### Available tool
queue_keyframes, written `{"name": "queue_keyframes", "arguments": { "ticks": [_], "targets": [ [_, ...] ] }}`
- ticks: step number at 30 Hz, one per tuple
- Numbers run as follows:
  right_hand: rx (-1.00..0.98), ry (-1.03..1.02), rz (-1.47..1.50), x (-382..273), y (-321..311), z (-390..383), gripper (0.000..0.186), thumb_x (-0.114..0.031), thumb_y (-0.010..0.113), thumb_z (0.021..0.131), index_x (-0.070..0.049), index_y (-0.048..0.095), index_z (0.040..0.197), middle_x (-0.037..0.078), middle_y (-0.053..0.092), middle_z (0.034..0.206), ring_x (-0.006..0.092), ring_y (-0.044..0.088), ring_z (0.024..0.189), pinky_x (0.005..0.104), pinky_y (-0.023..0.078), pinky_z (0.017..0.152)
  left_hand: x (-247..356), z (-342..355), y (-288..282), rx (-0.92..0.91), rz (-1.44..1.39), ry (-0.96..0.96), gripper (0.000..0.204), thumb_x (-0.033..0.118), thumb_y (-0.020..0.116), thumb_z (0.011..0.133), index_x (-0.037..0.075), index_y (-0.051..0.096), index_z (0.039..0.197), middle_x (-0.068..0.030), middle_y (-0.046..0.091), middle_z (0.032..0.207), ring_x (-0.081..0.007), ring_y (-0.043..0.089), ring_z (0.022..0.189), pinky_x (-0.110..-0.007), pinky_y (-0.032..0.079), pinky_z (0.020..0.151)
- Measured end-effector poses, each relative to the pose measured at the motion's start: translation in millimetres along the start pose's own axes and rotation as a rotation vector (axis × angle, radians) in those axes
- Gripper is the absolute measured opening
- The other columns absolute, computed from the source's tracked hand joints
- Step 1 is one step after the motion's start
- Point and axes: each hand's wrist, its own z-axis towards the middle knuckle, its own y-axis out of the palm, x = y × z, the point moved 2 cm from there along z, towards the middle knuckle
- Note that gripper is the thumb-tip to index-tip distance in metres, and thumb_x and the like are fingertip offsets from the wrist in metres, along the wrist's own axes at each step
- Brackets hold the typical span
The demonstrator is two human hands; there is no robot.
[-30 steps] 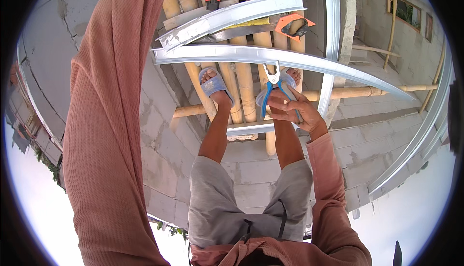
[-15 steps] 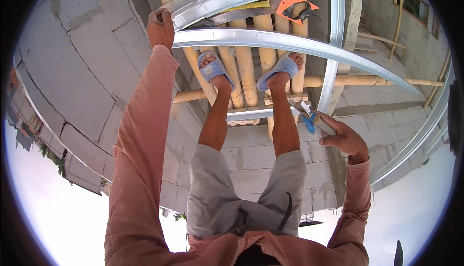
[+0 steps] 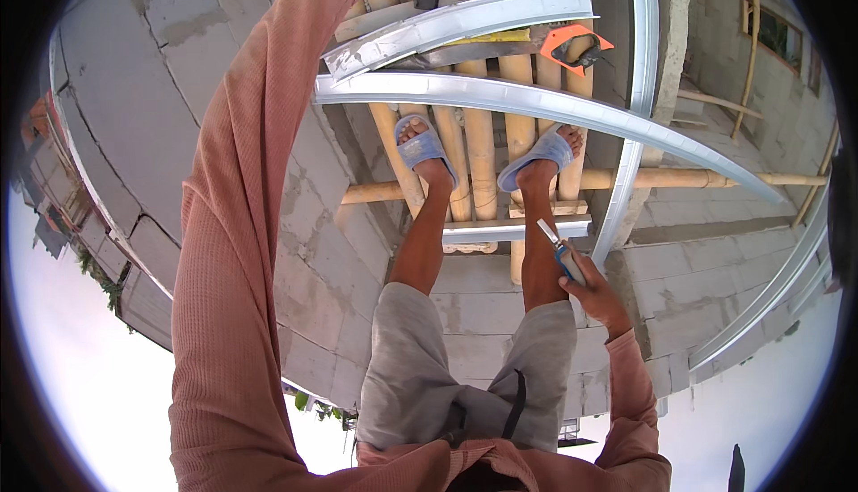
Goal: The person uses tin snips to cut and notch sections of a metal U-channel stud while working on a construction site.
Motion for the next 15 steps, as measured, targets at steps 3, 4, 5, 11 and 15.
{"name": "queue_keyframes", "arguments": {
  "ticks": [3, 4, 5, 11, 15],
  "targets": [
    [0.188, -0.249, -0.22, -18.2, 12.2, 6.1, 0.066, -0.022, 0.063, 0.103, -0.004, 0.036, 0.16, 0.011, 0.053, 0.131, 0.0236, 0.051, 0.121, 0.036, 0.043, 0.107, -1.1, -59.7, 35.8, -0.077, 0.015, 0.081, 0.055, 0.044, 0.058, 0.098, -0.002, 0.062, 0.127, -0.0144, 0.07, 0.109, -0.0283, 0.068, 0.103, -0.043, 0.052, 0.093],
    [0.302, -0.358, -0.23, -29.7, 17.0, 4.2, 0.063, -0.022, 0.062, 0.104, -0.003, 0.037, 0.159, 0.013, 0.052, 0.129, 0.0231, 0.051, 0.12, 0.0364, 0.047, 0.104, -2.5, -84.1, 46.7, -0.102, -0.004, 0.082, 0.055, 0.045, 0.058, 0.098, -0.002, 0.061, 0.127, -0.0145, 0.07, 0.109, -0.0284, 0.068, 0.104, -0.044, 0.052, 0.093],
    [0.278, -0.384, -0.224, -45.4, 21.9, 7.9, 0.063, -0.022, 0.062, 0.104, -0.003, 0.037, 0.159, 0.013, 0.052, 0.129, 0.0231, 0.051, 0.12, 0.0364, 0.047, 0.104, -16.0, -88.1, 36.5, -0.086, 0.038, 0.08, 0.055, 0.045, 0.058, 0.098, -0.001, 0.061, 0.128, -0.0146, 0.07, 0.11, -0.0286, 0.067, 0.104, -0.044, 0.052, 0.093],
    [0.159, -0.252, 0.661, -81.8, 60.4, 14.0, 0.065, -0.017, 0.065, 0.102, 0.0, 0.035, 0.157, 0.01, 0.052, 0.115, 0.0175, 0.056, 0.113, 0.038, 0.062, 0.092, -0.3, -4.1, 40.0, -0.106, 0.003, 0.064, 0.056, 0.045, 0.058, 0.099, 0.0, 0.059, 0.133, -0.0152, 0.069, 0.114, -0.0294, 0.067, 0.105, -0.047, 0.052, 0.092],
    [0.063, -0.28, 0.763, -95.5, 76.8, 34.2, 0.063, -0.019, 0.062, 0.104, -0.004, 0.032, 0.156, 0.009, 0.059, 0.107, 0.0178, 0.063, 0.103, 0.0484, 0.06, 0.098, -3.7, 93.1, 42.5, -0.232, 0.135, 0.004, 0.058, 0.045, 0.058, 0.099, 0.002, 0.057, 0.137, -0.0156, 0.069, 0.117, -0.03, 0.066, 0.106, -0.049, 0.052, 0.091]
  ]
}}
